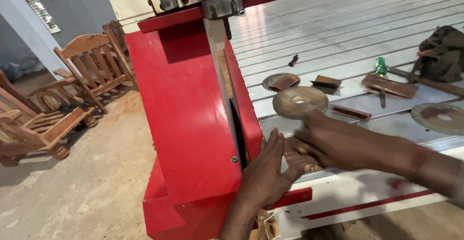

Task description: The person wipes various metal machine parts, including discs and a collet, with a dark cloth and manipulates them by hand on the bed of a CNC machine.

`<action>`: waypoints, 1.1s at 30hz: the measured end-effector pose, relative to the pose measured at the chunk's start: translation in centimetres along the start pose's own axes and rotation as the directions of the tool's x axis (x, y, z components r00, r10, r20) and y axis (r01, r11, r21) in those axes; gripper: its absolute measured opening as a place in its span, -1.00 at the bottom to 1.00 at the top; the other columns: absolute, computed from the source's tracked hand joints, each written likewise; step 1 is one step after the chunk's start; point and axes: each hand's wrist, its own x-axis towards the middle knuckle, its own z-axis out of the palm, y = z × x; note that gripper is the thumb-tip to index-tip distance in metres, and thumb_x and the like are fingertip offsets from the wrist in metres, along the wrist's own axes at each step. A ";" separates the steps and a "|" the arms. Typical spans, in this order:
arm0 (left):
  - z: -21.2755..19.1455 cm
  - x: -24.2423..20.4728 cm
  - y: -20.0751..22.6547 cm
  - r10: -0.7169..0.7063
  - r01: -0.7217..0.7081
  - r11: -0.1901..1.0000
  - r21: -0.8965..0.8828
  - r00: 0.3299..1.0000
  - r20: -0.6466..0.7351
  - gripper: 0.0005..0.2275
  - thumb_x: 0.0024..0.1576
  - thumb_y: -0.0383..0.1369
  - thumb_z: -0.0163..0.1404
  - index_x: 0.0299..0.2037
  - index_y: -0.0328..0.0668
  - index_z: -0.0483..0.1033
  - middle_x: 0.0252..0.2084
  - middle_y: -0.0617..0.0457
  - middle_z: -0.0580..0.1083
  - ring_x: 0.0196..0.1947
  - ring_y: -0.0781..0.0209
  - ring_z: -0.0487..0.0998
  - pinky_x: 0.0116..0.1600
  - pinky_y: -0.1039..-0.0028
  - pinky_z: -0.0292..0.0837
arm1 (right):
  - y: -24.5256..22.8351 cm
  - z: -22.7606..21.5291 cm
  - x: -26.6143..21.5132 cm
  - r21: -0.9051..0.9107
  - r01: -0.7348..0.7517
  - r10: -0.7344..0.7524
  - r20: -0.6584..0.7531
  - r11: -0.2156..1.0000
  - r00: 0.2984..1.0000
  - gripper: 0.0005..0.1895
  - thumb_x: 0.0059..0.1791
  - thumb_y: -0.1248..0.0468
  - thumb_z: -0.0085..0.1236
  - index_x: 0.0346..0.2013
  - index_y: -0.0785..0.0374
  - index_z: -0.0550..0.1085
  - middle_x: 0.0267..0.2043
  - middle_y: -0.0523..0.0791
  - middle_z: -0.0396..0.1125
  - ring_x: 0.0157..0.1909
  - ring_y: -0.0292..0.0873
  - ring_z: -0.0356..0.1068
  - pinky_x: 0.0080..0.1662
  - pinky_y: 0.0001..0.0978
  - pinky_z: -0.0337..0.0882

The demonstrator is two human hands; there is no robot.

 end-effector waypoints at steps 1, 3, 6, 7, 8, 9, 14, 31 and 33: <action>0.2 0.0 -0.2 -0.013 0.013 1.000 0.011 1.000 -0.001 -0.16 0.14 0.08 0.01 0.50 -0.26 -0.08 0.61 -0.07 -0.15 0.56 -0.07 -0.13 0.46 0.11 0.02 | 0.2 0.1 -1.1 0.024 -0.006 0.005 0.025 1.000 1.000 -0.68 -0.03 0.16 0.17 -0.03 0.22 0.51 -0.13 0.03 0.29 -0.10 0.04 0.39 -0.05 -0.11 0.39; 0.4 -0.1 -0.3 -0.049 0.050 0.998 0.034 0.999 -0.010 -0.19 0.16 0.08 -0.03 0.50 -0.21 -0.05 0.62 -0.04 -0.15 0.57 -0.04 -0.09 0.47 0.12 0.04 | 0.0 0.5 -2.3 -0.064 -0.097 0.098 0.017 0.993 0.995 -0.61 -0.12 0.26 0.09 0.01 0.16 0.52 -0.15 -0.01 0.32 -0.10 0.00 0.40 -0.05 -0.11 0.40; 0.3 -0.3 -0.3 -0.053 0.053 0.998 0.023 0.998 0.021 -0.15 0.12 0.10 -0.01 0.51 -0.22 -0.08 0.63 -0.01 -0.17 0.57 0.01 -0.08 0.44 0.08 0.01 | -0.8 0.9 -0.4 -0.037 -0.090 0.089 -0.035 0.995 0.995 -0.71 -0.09 0.22 0.11 -0.10 0.21 0.52 -0.18 0.04 0.31 -0.11 0.08 0.37 -0.08 -0.07 0.38; 0.1 -0.1 0.1 -0.049 0.048 0.998 0.036 0.999 0.022 -0.14 0.11 0.10 0.00 0.51 -0.23 -0.09 0.62 -0.02 -0.16 0.57 -0.01 -0.10 0.45 0.10 0.01 | -0.9 0.3 0.6 -0.022 -0.066 0.064 -0.070 0.998 0.995 -0.75 -0.05 0.18 0.14 -0.17 0.25 0.51 -0.19 0.08 0.30 -0.12 0.12 0.35 -0.09 -0.05 0.36; -0.2 0.0 0.4 -0.045 0.044 0.998 0.048 0.999 0.024 -0.13 0.11 0.10 0.01 0.51 -0.24 -0.09 0.61 -0.02 -0.16 0.57 -0.02 -0.12 0.46 0.12 0.00 | -1.2 -0.3 1.1 -0.040 -0.054 0.051 -0.073 0.998 0.996 -0.76 -0.05 0.18 0.14 -0.18 0.26 0.51 -0.20 0.08 0.30 -0.12 0.12 0.35 -0.08 -0.05 0.36; -0.2 0.0 0.6 -0.052 0.051 0.997 0.056 0.998 0.024 -0.13 0.11 0.10 0.02 0.50 -0.24 -0.10 0.61 -0.03 -0.16 0.57 -0.03 -0.14 0.47 0.14 0.00 | -1.5 -0.5 1.8 -0.053 -0.036 0.032 -0.067 0.998 0.997 -0.76 -0.04 0.18 0.14 -0.19 0.27 0.50 -0.22 0.08 0.30 -0.12 0.12 0.35 -0.08 -0.05 0.36; 0.3 -0.1 0.3 -0.037 0.037 0.998 0.041 0.999 -0.001 -0.16 0.12 0.11 0.00 0.49 -0.23 -0.05 0.60 -0.05 -0.14 0.57 0.01 -0.10 0.46 0.15 0.02 | -1.2 -0.5 -1.7 -0.024 -0.096 0.097 0.006 0.995 0.995 -0.73 -0.06 0.16 0.10 -0.12 0.19 0.50 -0.22 0.03 0.30 -0.20 0.06 0.37 -0.12 -0.08 0.37; 0.3 0.0 0.6 -0.036 0.038 0.997 0.065 0.999 -0.034 -0.14 0.10 0.11 0.01 0.49 -0.23 -0.04 0.61 -0.01 -0.11 0.56 -0.01 -0.07 0.46 0.19 0.06 | -0.8 -0.4 0.7 0.010 -0.043 0.044 -0.068 0.999 0.997 -0.76 -0.02 0.16 0.11 -0.30 0.31 0.51 -0.28 0.07 0.32 -0.17 0.08 0.38 -0.09 -0.07 0.39; 0.1 0.0 0.9 -0.060 0.060 0.997 0.054 0.998 -0.014 -0.12 0.08 0.12 0.04 0.49 -0.22 -0.07 0.59 0.01 -0.10 0.56 0.00 -0.11 0.48 0.20 0.02 | -1.1 -0.9 0.9 0.001 -0.044 0.044 -0.029 0.999 0.999 -0.70 -0.02 0.11 0.15 -0.26 0.34 0.49 -0.24 0.09 0.30 -0.17 0.08 0.37 -0.09 -0.08 0.39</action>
